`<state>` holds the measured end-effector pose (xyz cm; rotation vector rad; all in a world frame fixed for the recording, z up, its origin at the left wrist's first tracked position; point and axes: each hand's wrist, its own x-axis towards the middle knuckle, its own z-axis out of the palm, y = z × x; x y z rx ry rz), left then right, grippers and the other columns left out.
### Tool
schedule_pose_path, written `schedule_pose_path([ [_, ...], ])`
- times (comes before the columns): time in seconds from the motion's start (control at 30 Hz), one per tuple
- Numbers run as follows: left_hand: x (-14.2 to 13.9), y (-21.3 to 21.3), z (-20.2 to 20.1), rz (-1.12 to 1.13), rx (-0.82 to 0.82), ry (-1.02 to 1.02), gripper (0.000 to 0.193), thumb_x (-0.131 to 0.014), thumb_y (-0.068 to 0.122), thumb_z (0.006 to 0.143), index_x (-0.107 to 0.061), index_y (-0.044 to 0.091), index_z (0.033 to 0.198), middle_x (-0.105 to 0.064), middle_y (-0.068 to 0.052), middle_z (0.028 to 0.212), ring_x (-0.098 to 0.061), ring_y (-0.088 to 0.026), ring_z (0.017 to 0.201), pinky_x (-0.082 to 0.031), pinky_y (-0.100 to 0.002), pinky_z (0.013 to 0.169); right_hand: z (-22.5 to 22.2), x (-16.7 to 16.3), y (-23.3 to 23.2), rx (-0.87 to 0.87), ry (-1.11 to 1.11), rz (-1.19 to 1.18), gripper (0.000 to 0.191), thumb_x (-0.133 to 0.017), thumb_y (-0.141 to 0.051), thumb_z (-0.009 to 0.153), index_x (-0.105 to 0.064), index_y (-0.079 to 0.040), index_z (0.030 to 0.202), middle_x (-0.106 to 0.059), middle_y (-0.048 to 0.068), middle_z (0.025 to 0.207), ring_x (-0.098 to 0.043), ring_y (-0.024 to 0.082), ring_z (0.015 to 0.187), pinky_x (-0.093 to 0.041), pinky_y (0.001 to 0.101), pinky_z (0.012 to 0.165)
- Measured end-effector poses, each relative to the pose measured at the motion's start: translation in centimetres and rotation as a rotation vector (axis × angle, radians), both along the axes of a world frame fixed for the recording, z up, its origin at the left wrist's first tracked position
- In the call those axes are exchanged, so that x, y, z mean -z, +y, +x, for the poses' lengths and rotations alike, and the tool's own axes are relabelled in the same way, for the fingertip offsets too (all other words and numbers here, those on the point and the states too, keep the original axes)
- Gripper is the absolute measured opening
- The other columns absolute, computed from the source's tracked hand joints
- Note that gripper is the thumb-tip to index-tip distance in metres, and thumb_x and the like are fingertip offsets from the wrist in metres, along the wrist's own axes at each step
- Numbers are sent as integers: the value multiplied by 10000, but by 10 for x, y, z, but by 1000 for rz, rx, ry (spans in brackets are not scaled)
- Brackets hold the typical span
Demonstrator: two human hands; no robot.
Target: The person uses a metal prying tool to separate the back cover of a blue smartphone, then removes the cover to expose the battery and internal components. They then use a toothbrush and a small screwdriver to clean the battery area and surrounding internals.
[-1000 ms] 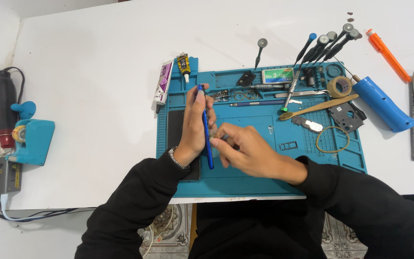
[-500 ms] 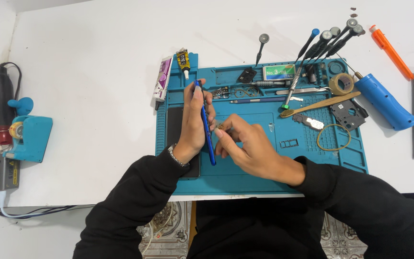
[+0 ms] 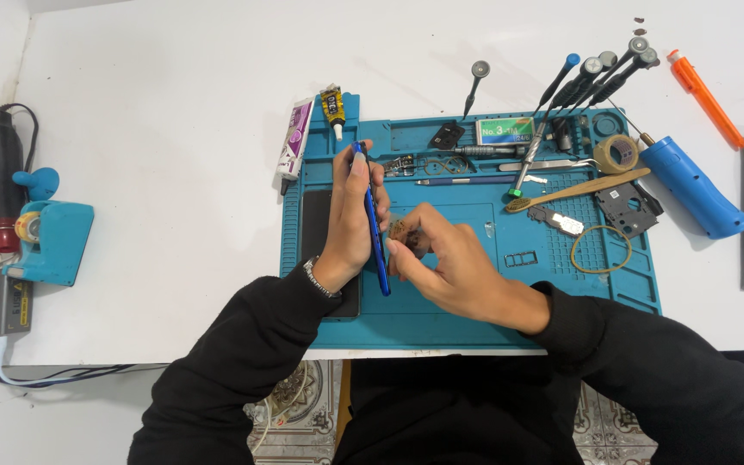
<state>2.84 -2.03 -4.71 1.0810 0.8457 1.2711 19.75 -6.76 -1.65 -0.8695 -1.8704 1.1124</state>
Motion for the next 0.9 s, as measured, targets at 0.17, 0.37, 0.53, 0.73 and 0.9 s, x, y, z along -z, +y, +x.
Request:
schedule_pose_path([
  [0.17,1,0,0,-6,-9,22,611,-407,537,1063,-361,92,1479,-463,-9,996,-464,-43,676,-415,-206,506,0,3,1,11,-14,51,162,-631,-96,1010,-501,1,1013,-751,101,773,-793,167,696,-608,258,554],
  [0.37,3,0,0,5,-64,-47,561,-433,480,1076,-347,100,1480,-455,-8,1006,-444,-41,676,-408,-207,526,-2,4,-3,67,-82,246,196,-691,-68,979,-524,23,1023,-723,142,774,-774,230,697,-580,289,565],
  [0.53,3,-1,-1,86,-130,-12,537,-428,446,1075,-339,109,1484,-458,-1,1028,-466,-41,694,-427,-212,523,-2,4,-4,81,-77,352,210,-713,-43,958,-527,28,1023,-705,161,804,-761,258,723,-593,297,588],
  [0.73,2,-2,0,146,-170,45,537,-425,441,1092,-331,102,1497,-471,-18,1036,-489,-41,694,-465,-220,531,-3,3,-8,133,-217,456,216,-732,-20,941,-528,28,990,-706,147,759,-719,257,618,-522,324,485],
  [0.9,1,-2,1,139,-164,45,541,-423,443,1083,-326,106,1494,-471,-16,1041,-490,-39,682,-460,-217,513,-4,2,-7,137,-151,420,214,-720,-31,959,-535,36,1043,-711,144,802,-740,250,676,-559,303,543],
])
